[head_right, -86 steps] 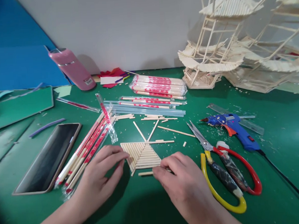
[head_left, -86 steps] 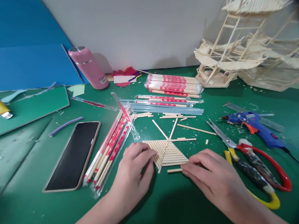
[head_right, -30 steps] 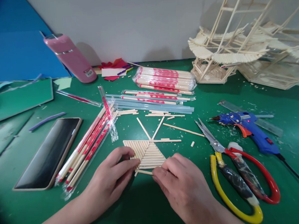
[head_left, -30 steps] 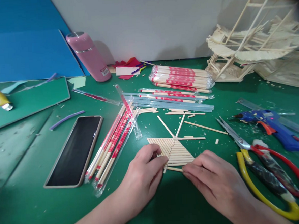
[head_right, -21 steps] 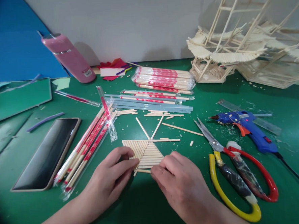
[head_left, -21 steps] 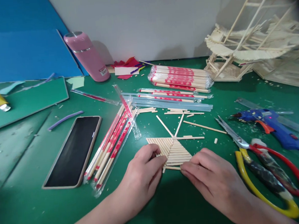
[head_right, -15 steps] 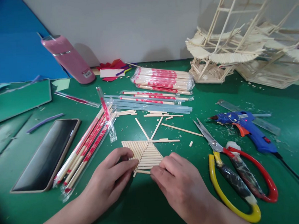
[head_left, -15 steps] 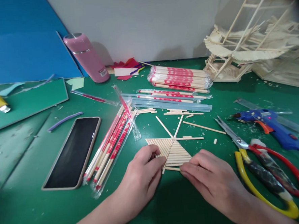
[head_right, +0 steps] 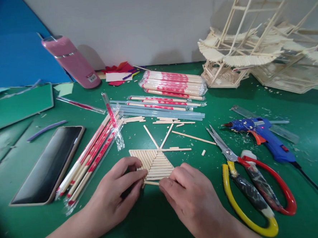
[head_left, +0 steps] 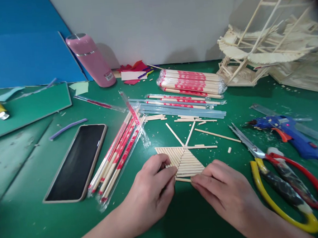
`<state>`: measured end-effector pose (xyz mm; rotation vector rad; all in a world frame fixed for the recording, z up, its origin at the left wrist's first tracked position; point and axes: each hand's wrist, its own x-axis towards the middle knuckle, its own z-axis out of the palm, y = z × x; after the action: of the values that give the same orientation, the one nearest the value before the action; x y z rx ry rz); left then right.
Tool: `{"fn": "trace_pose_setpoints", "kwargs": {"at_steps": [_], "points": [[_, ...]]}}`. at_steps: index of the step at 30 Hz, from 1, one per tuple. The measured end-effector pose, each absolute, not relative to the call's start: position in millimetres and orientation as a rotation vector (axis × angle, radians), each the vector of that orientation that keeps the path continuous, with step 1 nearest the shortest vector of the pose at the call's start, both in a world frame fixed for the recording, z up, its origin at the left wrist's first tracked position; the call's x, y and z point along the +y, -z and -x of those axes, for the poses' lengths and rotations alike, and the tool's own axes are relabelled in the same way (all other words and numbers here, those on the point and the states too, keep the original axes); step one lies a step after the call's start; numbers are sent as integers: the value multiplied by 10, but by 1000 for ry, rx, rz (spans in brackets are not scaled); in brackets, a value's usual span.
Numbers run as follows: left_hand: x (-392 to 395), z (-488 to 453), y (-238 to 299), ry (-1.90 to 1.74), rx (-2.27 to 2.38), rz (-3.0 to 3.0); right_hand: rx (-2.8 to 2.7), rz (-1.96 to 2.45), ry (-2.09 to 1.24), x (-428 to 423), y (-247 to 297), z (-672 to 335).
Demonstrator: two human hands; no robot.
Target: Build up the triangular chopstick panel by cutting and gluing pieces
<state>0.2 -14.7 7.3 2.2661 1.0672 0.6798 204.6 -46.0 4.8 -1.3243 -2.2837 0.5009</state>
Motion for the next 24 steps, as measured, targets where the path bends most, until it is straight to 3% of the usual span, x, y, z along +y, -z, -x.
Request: {"fn": "trace_pose_setpoints", "kwargs": {"at_steps": [24], "points": [[-166, -26, -5, -726, 1150, -2341, -2217, 1356, -476, -425, -17, -2087]]}}
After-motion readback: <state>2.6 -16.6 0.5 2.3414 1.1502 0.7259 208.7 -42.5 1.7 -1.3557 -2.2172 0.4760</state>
